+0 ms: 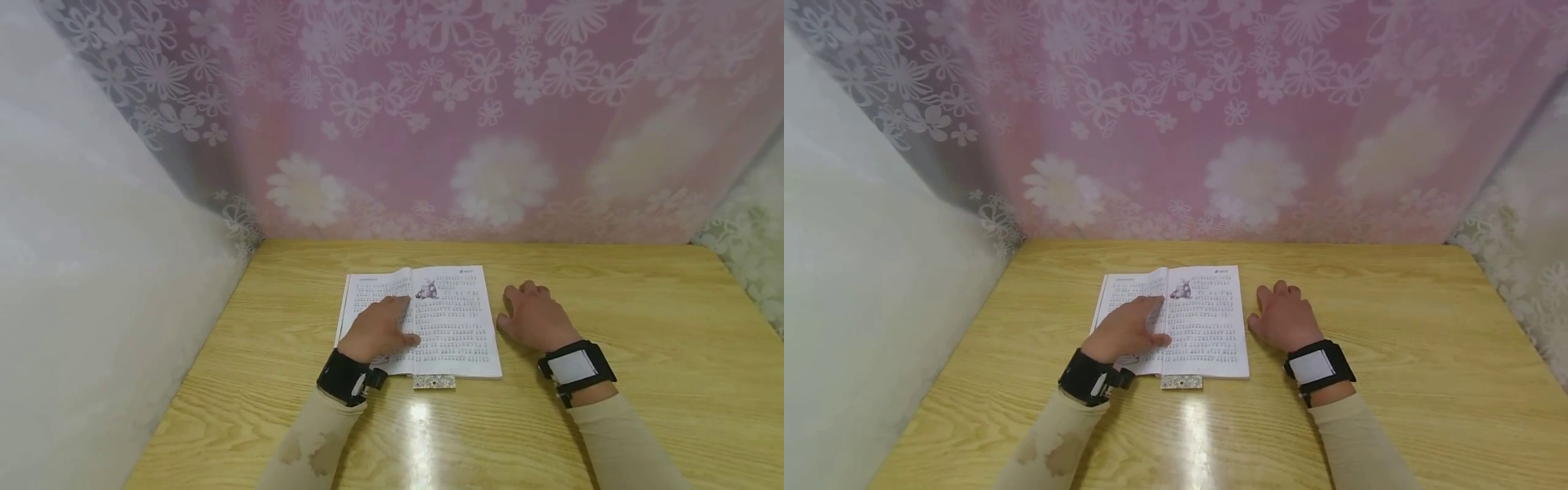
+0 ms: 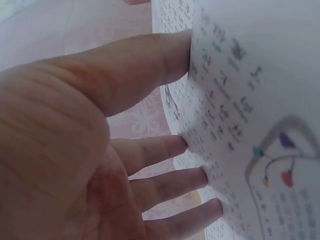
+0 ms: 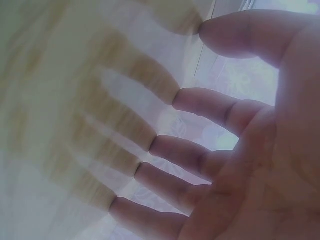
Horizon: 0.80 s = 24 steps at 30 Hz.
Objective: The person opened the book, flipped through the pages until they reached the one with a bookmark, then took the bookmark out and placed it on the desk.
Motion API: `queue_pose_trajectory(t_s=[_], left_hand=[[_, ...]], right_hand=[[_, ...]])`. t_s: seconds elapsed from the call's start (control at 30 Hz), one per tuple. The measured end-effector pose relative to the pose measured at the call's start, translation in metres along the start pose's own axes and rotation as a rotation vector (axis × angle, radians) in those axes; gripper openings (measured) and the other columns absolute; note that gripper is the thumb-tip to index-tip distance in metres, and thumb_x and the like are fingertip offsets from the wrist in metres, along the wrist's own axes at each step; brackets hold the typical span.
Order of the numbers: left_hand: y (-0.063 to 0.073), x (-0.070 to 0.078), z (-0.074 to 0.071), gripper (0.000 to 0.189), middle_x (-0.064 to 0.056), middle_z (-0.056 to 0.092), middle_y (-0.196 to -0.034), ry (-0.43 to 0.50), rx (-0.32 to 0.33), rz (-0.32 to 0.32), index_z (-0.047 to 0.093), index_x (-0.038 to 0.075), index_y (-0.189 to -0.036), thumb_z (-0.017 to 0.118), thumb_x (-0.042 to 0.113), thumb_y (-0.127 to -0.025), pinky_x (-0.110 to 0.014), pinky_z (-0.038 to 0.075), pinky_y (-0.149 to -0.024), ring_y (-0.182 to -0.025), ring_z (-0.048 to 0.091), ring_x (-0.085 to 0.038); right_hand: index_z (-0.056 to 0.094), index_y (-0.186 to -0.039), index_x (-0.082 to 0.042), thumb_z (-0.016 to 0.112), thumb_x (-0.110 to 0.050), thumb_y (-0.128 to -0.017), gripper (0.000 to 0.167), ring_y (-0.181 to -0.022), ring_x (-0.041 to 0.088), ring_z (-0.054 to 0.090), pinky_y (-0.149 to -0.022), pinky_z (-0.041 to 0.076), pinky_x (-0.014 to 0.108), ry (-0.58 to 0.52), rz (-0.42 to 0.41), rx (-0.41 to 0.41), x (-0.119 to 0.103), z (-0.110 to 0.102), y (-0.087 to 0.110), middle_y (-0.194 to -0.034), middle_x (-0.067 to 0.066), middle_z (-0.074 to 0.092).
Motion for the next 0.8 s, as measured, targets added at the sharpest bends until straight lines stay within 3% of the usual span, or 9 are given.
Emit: queue_pose_trajectory(t_s=[0.33,0.8], left_hand=[[0.0016,0.0009,0.0009,0.081,-0.017,0.045,-0.158,0.005,-0.002,0.011,0.039,0.010,-0.160,0.077,0.038,-0.094,-0.050,0.042,-0.114,-0.143,0.046,-0.038],[0.0002,0.0036,0.0043,0.076,-0.019,0.045,-0.157,-0.042,0.003,0.017,0.039,0.005,-0.158,0.073,0.034,-0.097,-0.050,0.045,-0.111,-0.141,0.047,-0.041]], right_hand=[[0.060,-0.106,0.001,0.068,-0.024,-0.094,0.029,-0.096,0.051,0.055,-0.062,0.051,0.052,-0.008,-0.001,0.003,0.0011,0.0013,0.0010,-0.099,0.026,0.052],[0.058,-0.114,0.003,0.066,-0.025,-0.095,0.035,-0.102,0.054,0.054,-0.065,0.052,0.055,-0.011,0.010,-0.016,-0.0014,0.0004,0.0001,-0.106,0.028,0.053]])
Point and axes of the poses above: each hand's wrist, its own y-axis away from the middle knuckle, its own z-axis out of the palm, x = y × z, the point moved 1 cm from there along -y, towards the middle knuckle
